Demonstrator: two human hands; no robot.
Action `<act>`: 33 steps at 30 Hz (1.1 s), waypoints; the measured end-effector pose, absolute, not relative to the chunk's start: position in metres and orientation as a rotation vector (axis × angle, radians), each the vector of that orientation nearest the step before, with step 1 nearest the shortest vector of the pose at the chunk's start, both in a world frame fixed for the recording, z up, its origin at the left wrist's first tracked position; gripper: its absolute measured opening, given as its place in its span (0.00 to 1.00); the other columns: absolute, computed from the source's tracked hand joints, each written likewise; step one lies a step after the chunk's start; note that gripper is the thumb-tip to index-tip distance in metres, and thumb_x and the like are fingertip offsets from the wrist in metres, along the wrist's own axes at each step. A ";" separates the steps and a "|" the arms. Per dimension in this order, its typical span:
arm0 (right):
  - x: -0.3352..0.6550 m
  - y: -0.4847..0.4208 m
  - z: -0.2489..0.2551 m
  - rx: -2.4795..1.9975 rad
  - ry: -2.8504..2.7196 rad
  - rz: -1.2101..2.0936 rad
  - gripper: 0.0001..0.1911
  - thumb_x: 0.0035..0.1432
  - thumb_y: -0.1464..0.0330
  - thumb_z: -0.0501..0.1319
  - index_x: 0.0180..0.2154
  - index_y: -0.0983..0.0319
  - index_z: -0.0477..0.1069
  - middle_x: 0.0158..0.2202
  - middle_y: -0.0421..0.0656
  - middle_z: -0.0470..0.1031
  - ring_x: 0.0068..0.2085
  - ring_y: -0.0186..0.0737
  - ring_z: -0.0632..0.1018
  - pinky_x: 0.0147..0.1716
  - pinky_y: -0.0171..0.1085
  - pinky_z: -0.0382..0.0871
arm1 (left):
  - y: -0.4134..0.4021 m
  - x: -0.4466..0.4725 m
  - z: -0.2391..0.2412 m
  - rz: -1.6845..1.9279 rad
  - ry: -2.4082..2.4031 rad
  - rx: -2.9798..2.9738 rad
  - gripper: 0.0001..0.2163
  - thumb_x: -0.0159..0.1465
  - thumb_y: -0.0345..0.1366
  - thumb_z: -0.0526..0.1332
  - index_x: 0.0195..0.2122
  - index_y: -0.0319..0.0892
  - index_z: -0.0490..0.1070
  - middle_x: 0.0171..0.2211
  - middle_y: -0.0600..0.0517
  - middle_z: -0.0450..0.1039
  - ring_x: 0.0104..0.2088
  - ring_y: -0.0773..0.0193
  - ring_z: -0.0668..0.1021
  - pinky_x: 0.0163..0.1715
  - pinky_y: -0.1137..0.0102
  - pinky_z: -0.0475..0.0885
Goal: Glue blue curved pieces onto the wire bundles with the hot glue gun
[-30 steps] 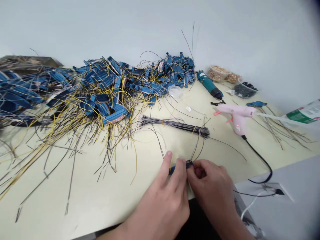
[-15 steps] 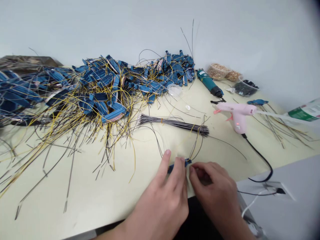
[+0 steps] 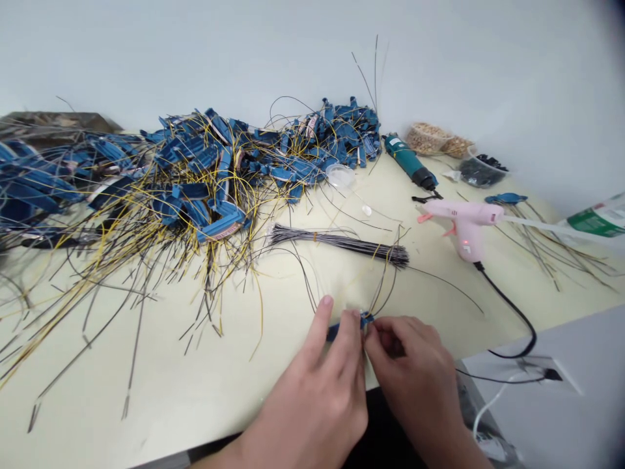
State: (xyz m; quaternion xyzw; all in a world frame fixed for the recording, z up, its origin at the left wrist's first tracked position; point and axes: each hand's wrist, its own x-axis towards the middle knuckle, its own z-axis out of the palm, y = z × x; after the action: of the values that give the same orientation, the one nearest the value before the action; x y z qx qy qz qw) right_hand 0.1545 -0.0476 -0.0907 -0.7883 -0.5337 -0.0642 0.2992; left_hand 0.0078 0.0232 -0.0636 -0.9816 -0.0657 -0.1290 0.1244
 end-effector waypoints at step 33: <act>0.150 -0.039 -0.089 -2.170 -1.281 -0.206 0.09 0.50 0.69 0.61 0.20 0.60 0.68 0.17 0.35 0.68 0.21 0.36 0.68 0.27 0.36 0.56 | 0.028 0.010 -0.061 -0.366 -0.142 -2.866 0.20 0.64 0.35 0.53 0.52 0.27 0.72 0.54 0.32 0.71 0.59 0.39 0.66 0.63 0.39 0.38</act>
State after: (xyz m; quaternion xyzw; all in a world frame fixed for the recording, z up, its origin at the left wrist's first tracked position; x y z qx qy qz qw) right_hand 0.1500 -0.0391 -0.0891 -0.8182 -0.4830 -0.0779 0.3019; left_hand 0.0095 0.0278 -0.0612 -0.9830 -0.0488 -0.1257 0.1243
